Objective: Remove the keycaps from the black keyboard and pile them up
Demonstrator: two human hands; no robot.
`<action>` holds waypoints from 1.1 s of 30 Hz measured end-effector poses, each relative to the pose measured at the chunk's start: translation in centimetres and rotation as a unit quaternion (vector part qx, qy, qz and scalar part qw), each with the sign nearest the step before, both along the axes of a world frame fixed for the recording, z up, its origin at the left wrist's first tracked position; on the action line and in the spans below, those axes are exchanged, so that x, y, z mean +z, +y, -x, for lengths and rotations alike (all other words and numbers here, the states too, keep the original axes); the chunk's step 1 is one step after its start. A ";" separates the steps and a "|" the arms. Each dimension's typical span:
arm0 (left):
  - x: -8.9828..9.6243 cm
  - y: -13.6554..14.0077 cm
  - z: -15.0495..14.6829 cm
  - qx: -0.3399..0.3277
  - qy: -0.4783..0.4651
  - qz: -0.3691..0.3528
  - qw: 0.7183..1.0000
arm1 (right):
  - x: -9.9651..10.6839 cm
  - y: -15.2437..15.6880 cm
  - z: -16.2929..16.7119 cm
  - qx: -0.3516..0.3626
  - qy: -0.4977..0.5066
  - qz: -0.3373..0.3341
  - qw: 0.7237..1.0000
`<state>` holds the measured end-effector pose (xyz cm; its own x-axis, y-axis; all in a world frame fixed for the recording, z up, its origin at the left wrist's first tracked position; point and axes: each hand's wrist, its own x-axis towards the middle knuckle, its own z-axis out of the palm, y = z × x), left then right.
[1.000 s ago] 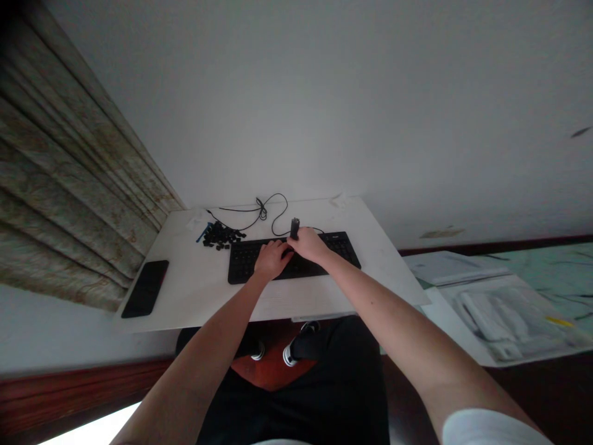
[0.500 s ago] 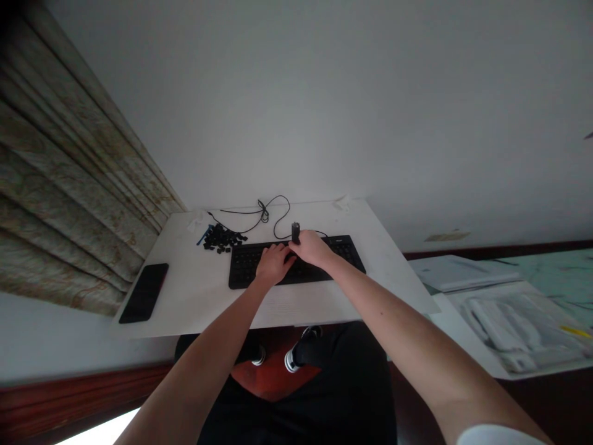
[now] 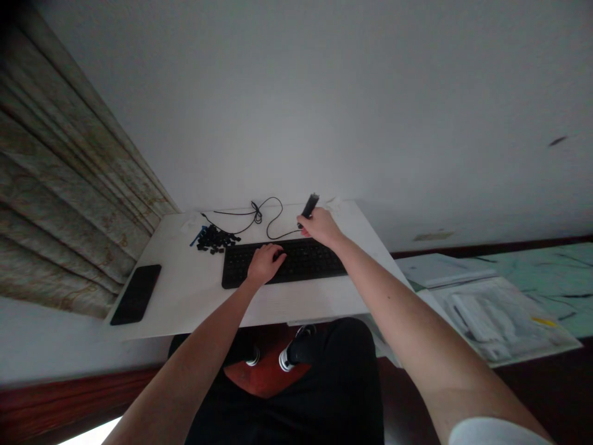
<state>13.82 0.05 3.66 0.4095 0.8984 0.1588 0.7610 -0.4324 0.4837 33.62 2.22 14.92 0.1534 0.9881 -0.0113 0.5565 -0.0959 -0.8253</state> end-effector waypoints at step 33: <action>3.5 8.6 13.7 0.180 0.081 0.142 0.970 | -14.2 -7.5 -5.5 -0.218 -0.079 -0.295 0.927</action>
<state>0.12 8.65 7.15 0.0610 0.9859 -0.1561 0.9135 0.0079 0.4067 39.16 -5.27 0.68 0.4925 0.6588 0.5686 0.6899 0.1027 -0.7166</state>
